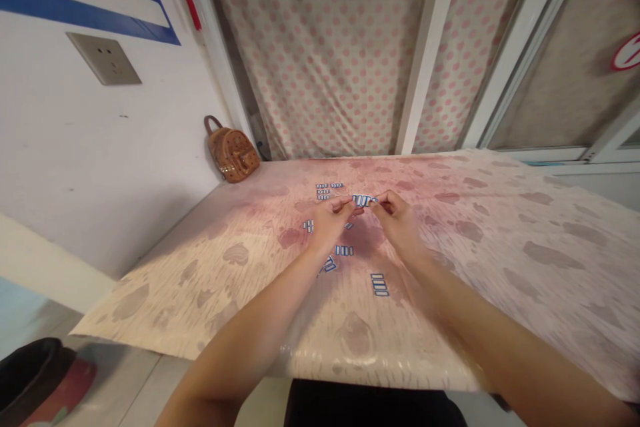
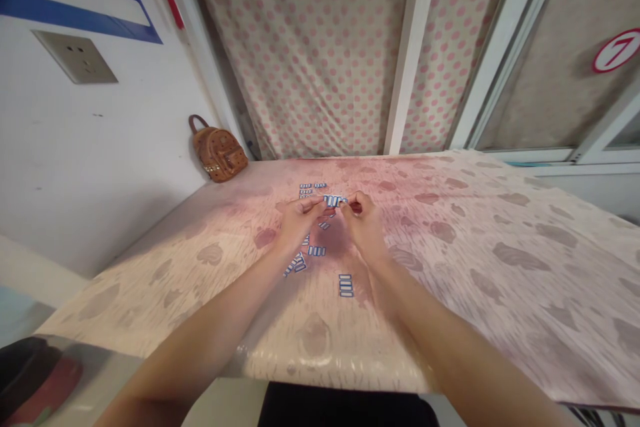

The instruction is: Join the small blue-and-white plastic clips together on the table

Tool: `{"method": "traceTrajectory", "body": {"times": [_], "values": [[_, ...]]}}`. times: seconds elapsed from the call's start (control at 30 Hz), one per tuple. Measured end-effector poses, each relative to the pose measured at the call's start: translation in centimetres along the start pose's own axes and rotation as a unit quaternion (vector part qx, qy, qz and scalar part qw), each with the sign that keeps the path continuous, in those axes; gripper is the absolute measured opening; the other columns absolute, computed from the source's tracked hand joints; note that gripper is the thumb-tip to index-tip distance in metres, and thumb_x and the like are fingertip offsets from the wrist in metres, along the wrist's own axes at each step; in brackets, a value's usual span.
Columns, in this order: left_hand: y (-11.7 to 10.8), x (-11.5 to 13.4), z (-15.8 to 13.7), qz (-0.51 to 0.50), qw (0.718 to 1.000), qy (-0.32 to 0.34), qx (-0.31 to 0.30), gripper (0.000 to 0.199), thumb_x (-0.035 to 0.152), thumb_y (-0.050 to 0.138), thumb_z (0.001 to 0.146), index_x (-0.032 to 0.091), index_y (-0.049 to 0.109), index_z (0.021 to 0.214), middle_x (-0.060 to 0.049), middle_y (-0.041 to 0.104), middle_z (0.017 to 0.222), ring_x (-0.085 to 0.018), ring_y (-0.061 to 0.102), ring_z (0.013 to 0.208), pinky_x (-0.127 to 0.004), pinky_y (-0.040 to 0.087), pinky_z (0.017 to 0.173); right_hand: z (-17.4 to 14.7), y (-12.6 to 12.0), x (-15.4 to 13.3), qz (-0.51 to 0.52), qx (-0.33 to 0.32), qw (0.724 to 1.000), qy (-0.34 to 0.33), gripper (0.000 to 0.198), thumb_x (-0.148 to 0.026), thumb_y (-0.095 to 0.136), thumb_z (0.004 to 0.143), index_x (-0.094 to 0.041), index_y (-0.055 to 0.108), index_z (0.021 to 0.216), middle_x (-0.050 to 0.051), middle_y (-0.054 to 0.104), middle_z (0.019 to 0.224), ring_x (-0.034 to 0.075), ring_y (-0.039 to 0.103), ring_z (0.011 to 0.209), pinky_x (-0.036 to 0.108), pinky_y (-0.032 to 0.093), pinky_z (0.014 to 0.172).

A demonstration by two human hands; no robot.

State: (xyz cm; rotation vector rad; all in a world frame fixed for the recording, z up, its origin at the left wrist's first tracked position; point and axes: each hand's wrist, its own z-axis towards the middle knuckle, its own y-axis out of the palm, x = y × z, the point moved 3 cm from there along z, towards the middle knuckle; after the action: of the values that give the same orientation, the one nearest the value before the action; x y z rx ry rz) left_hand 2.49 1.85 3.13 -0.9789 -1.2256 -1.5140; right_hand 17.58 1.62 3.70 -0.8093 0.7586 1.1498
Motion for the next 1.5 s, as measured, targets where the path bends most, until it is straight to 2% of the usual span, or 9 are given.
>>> {"method": "traceTrajectory", "body": {"times": [0.37, 0.6, 0.9, 1.0, 1.1, 1.17, 1.3, 1.5], "values": [[0.5, 0.2, -0.2, 0.031, 0.999, 0.003, -0.023, 0.018, 0.027, 0.065, 0.086, 0.015, 0.075, 0.095, -0.009, 0.078, 0.091, -0.02, 0.075, 0.082, -0.031, 0.059, 0.075, -0.2, 0.2, -0.6, 0.001, 0.007, 1.0, -0.013, 0.014, -0.034, 0.059, 0.08, -0.024, 0.054, 0.073, 0.001, 0.06, 0.072, 0.018, 0.055, 0.069, 0.034, 0.045, 0.071], [0.7, 0.4, -0.4, 0.032, 0.999, 0.004, -0.034, 0.022, 0.033, 0.067, 0.085, 0.016, 0.075, 0.097, -0.009, 0.078, 0.092, -0.02, 0.075, 0.083, -0.032, 0.059, 0.077, -0.3, 0.3, -0.8, -0.01, 0.013, 0.999, -0.031, 0.013, -0.032, 0.058, 0.081, -0.024, 0.054, 0.072, 0.0, 0.061, 0.072, 0.018, 0.057, 0.069, 0.035, 0.047, 0.073], [0.5, 0.6, -0.7, 0.046, 0.999, 0.014, -0.013, 0.027, 0.039, 0.075, 0.079, 0.013, 0.074, 0.087, -0.01, 0.077, 0.086, -0.02, 0.074, 0.078, -0.028, 0.057, 0.07, -0.5, 0.6, -0.5, -0.013, 0.002, 0.999, -0.031, 0.014, -0.033, 0.058, 0.083, -0.024, 0.053, 0.073, 0.002, 0.061, 0.076, 0.02, 0.059, 0.075, 0.037, 0.045, 0.075], [0.4, 0.7, -0.7, 0.036, 0.999, 0.018, -0.008, 0.03, 0.042, 0.076, 0.077, 0.013, 0.074, 0.086, -0.01, 0.077, 0.085, -0.02, 0.075, 0.078, -0.029, 0.057, 0.07, -0.5, 0.7, -0.2, -0.008, 0.007, 1.0, -0.012, 0.015, -0.036, 0.061, 0.081, -0.024, 0.053, 0.075, 0.002, 0.061, 0.077, 0.02, 0.059, 0.075, 0.037, 0.046, 0.075], [0.4, 0.8, -0.7, 0.013, 1.0, 0.012, -0.011, 0.032, 0.043, 0.078, 0.075, 0.013, 0.074, 0.086, -0.009, 0.077, 0.084, -0.02, 0.074, 0.077, -0.029, 0.057, 0.071, -0.2, 0.6, 0.3, 0.042, 0.032, 0.998, 0.021, 0.023, -0.04, 0.067, 0.076, -0.023, 0.055, 0.086, 0.002, 0.063, 0.082, 0.02, 0.061, 0.076, 0.036, 0.048, 0.074], [0.4, 0.8, -0.7, 0.002, 1.0, 0.005, -0.014, 0.033, 0.043, 0.08, 0.073, 0.013, 0.074, 0.086, -0.009, 0.077, 0.084, -0.02, 0.074, 0.077, -0.029, 0.058, 0.073, 0.1, 0.5, 0.3, 0.067, 0.015, 0.997, 0.025, 0.026, -0.042, 0.068, 0.075, -0.023, 0.056, 0.088, 0.003, 0.064, 0.084, 0.019, 0.061, 0.076, 0.035, 0.048, 0.073], [0.3, 0.6, -0.5, 0.007, 1.0, -0.005, -0.026, 0.035, 0.045, 0.08, 0.071, 0.013, 0.074, 0.086, -0.009, 0.077, 0.081, -0.021, 0.074, 0.077, -0.03, 0.058, 0.075, 0.4, 0.2, -0.2, 0.041, -0.047, 0.998, 0.006, 0.019, -0.04, 0.062, 0.08, -0.021, 0.058, 0.077, 0.001, 0.061, 0.073, 0.017, 0.056, 0.069, 0.031, 0.045, 0.068], [-0.5, 0.5, -0.1, 0.044, 0.999, 0.013, -0.007, 0.033, 0.041, 0.08, 0.072, 0.013, 0.075, 0.087, -0.009, 0.077, 0.085, -0.02, 0.074, 0.078, -0.027, 0.056, 0.07, 0.2, 0.1, -0.8, 0.043, -0.05, 0.998, 0.009, 0.018, -0.037, 0.061, 0.078, -0.021, 0.056, 0.074, -0.003, 0.054, 0.064, 0.013, 0.048, 0.061, 0.027, 0.037, 0.059]]}}
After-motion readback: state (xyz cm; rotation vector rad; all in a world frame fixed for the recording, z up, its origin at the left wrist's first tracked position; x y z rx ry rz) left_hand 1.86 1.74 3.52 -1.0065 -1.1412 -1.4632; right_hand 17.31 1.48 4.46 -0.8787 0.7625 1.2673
